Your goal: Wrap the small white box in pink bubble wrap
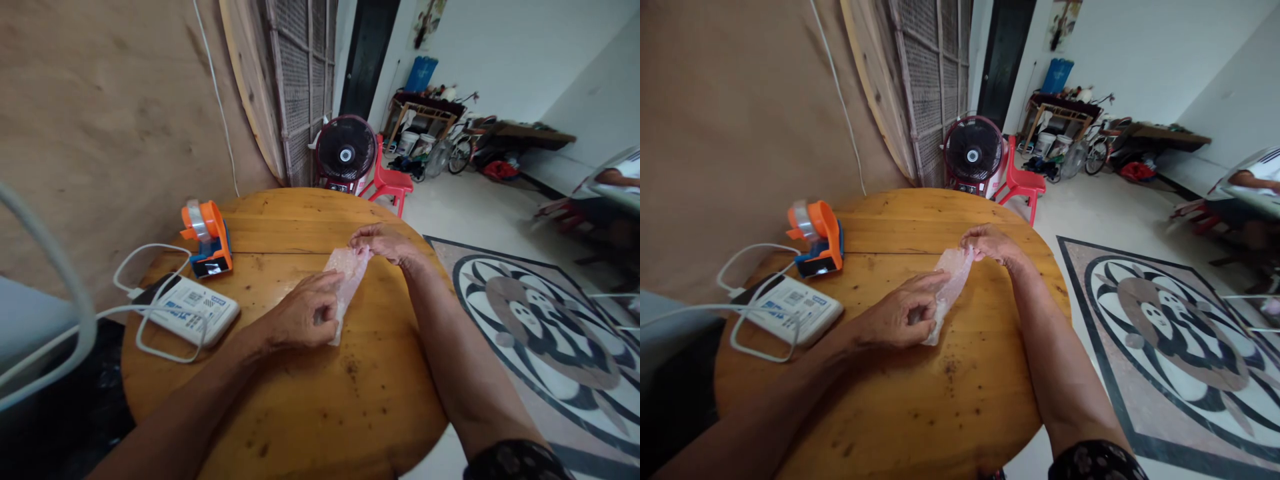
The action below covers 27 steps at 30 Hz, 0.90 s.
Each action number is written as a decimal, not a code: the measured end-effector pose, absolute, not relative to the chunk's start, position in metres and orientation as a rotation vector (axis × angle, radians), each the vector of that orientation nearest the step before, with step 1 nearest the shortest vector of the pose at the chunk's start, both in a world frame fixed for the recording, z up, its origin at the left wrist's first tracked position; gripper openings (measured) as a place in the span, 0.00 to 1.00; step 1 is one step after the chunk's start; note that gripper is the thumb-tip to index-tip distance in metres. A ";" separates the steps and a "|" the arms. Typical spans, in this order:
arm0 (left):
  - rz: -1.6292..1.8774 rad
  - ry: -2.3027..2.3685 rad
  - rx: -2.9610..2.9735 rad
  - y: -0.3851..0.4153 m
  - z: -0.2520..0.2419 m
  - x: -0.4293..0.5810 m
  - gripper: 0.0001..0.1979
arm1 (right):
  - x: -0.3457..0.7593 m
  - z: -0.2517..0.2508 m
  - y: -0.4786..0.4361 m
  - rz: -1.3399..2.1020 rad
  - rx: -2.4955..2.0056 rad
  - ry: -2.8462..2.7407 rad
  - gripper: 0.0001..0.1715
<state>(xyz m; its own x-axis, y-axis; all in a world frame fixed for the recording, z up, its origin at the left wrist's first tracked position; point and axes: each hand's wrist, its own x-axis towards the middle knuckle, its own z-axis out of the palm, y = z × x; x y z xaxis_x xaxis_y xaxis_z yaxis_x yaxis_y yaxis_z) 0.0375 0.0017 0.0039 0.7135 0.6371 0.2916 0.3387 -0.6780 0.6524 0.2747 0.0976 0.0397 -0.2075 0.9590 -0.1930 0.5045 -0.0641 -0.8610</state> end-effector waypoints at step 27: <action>0.695 0.668 2.324 0.004 0.004 0.039 0.09 | 0.309 0.046 0.094 1.333 -1.138 -1.648 0.20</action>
